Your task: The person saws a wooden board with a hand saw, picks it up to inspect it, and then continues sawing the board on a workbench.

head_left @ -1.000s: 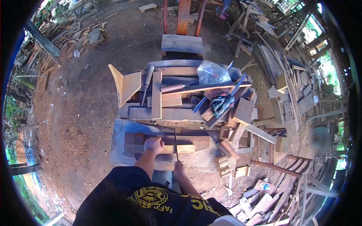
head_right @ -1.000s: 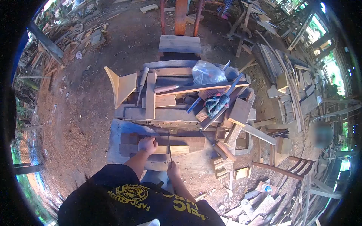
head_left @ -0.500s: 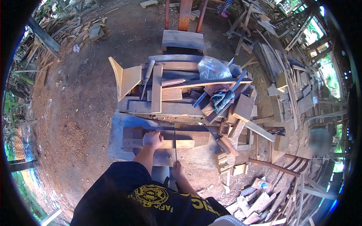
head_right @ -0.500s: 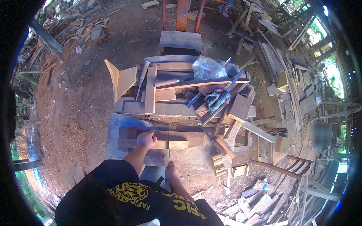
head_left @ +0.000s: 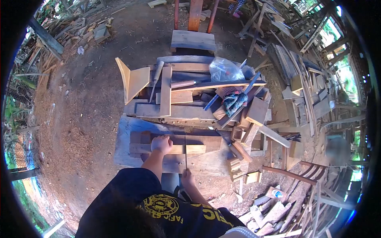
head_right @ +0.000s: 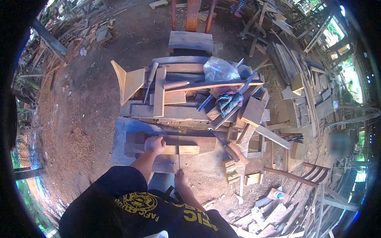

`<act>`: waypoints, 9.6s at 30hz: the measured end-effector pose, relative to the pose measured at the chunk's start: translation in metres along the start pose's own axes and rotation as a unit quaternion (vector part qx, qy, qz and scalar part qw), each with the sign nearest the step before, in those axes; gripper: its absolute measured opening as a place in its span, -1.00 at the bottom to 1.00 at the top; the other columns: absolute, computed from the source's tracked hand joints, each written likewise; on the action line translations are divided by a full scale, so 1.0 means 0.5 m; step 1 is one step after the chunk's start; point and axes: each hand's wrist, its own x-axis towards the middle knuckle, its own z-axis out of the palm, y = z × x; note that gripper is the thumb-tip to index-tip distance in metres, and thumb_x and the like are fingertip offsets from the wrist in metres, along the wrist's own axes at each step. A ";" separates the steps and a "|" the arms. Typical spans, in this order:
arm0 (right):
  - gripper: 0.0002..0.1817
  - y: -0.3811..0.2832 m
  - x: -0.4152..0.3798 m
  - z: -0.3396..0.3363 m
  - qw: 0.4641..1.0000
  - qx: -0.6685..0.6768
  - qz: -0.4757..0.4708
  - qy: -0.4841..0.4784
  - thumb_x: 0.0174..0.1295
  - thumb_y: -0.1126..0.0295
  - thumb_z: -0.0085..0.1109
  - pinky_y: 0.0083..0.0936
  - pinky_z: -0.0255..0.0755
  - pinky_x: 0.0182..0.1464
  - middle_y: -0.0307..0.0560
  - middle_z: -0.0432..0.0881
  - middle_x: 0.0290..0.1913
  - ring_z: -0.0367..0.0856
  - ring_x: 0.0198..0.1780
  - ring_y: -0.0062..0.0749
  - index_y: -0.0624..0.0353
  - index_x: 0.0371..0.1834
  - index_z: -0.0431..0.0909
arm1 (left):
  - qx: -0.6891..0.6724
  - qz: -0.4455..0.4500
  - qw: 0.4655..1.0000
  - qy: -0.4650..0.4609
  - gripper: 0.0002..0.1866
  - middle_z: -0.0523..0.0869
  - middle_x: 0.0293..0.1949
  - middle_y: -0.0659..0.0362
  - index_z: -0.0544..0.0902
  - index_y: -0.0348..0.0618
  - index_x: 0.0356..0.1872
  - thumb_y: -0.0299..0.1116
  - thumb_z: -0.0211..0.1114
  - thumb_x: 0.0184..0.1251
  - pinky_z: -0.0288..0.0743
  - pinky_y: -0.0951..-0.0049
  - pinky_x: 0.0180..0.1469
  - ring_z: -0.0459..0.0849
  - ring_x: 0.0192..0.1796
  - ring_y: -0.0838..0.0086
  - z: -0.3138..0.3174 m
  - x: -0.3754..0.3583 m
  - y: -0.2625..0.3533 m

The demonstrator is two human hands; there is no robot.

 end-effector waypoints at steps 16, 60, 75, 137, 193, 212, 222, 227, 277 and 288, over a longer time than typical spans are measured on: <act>-0.66 -0.010 -0.013 -0.014 1.000 0.023 -0.002 0.009 0.40 0.17 -0.16 0.09 0.45 -0.11 0.42 0.60 -0.27 0.58 -0.16 0.40 0.18 -0.03 0.47 | -0.013 0.001 1.000 -0.004 -0.67 0.72 -0.16 0.08 0.65 -0.07 -0.18 -0.14 0.03 0.22 0.53 0.18 -0.01 0.69 -0.06 0.26 -0.004 -0.002 0.001; -0.66 -0.027 0.025 -0.020 1.000 -0.009 0.009 0.009 0.41 0.20 -0.15 0.06 0.46 -0.12 0.44 0.58 -0.28 0.58 -0.13 0.35 0.26 -0.15 0.51 | -0.015 -0.008 1.000 -0.026 -0.68 0.72 -0.16 0.11 0.66 -0.09 -0.23 -0.14 0.03 0.22 0.52 0.18 0.00 0.68 -0.06 0.26 -0.020 0.000 0.003; -0.69 -0.059 0.059 -0.039 0.999 0.040 -0.036 0.003 0.39 0.21 -0.10 0.02 0.46 -0.16 0.41 0.59 -0.28 0.59 -0.17 0.36 0.25 -0.15 0.51 | -0.018 0.002 1.000 0.013 -0.71 0.74 -0.23 0.11 0.66 -0.09 -0.28 -0.15 0.07 0.20 0.53 0.18 -0.06 0.70 -0.10 0.25 0.005 0.000 0.000; -0.70 0.035 -0.001 0.036 0.993 0.102 -0.006 0.061 0.42 0.25 -0.14 -0.07 0.44 -0.27 0.31 0.58 -0.41 0.60 -0.30 0.25 0.28 -0.22 0.47 | -0.015 -0.002 1.000 0.017 -0.72 0.72 -0.24 0.09 0.65 -0.08 -0.29 -0.17 0.05 0.22 0.55 0.16 -0.08 0.69 -0.13 0.23 0.015 0.005 -0.002; -0.63 0.067 -0.040 0.000 0.998 0.026 -0.038 0.037 0.41 0.14 -0.15 0.00 0.48 -0.14 0.36 0.62 -0.23 0.60 -0.14 0.31 0.21 -0.01 0.48 | -0.008 0.004 0.999 0.033 -0.70 0.73 -0.30 0.04 0.66 -0.10 -0.32 -0.14 0.05 0.21 0.58 0.17 -0.09 0.72 -0.23 0.16 0.050 0.013 -0.015; -0.63 0.010 -0.057 -0.033 0.999 0.020 -0.002 -0.030 0.40 0.17 -0.15 0.06 0.45 -0.16 0.41 0.60 -0.24 0.58 -0.15 0.37 0.24 -0.02 0.48 | -0.013 -0.016 0.999 0.035 -0.74 0.72 -0.38 0.03 0.65 -0.09 -0.43 -0.16 0.09 0.15 0.58 0.13 -0.15 0.71 -0.28 0.13 0.012 0.003 0.000; -0.60 -0.033 0.008 -0.045 0.998 0.021 0.033 -0.056 0.39 0.09 -0.15 0.08 0.44 -0.13 0.40 0.61 -0.22 0.57 -0.12 0.37 0.21 -0.01 0.46 | -0.016 -0.043 0.998 -0.036 -0.68 0.73 -0.28 0.04 0.67 -0.08 -0.29 -0.12 0.03 0.20 0.55 0.15 -0.09 0.72 -0.19 0.21 -0.008 0.006 0.000; -0.62 -0.006 -0.029 -0.037 0.999 0.000 -0.013 -0.051 0.39 0.10 -0.16 0.06 0.44 -0.12 0.39 0.60 -0.25 0.58 -0.14 0.35 0.19 -0.07 0.47 | -0.024 -0.022 0.999 -0.038 -0.66 0.74 -0.24 0.07 0.66 -0.08 -0.23 -0.12 0.01 0.21 0.53 0.13 -0.07 0.71 -0.14 0.23 0.000 0.003 -0.004; -0.61 -0.015 -0.001 0.001 0.999 -0.006 0.046 0.006 0.41 0.12 -0.20 0.11 0.42 -0.10 0.42 0.59 -0.22 0.57 -0.11 0.37 0.22 -0.05 0.45 | -0.046 0.019 0.999 0.019 -0.70 0.74 -0.30 0.07 0.65 -0.09 -0.29 -0.13 0.06 0.20 0.52 0.11 -0.09 0.71 -0.19 0.22 0.008 0.000 -0.011; -0.66 -0.006 -0.071 0.005 0.996 0.035 0.085 -0.011 0.38 0.19 -0.16 0.06 0.44 -0.13 0.38 0.60 -0.22 0.58 -0.11 0.31 0.24 -0.10 0.47 | -0.030 -0.001 0.999 0.010 -0.71 0.73 -0.29 0.04 0.66 -0.08 -0.30 -0.14 0.07 0.19 0.52 0.12 -0.09 0.71 -0.18 0.23 0.010 0.002 -0.006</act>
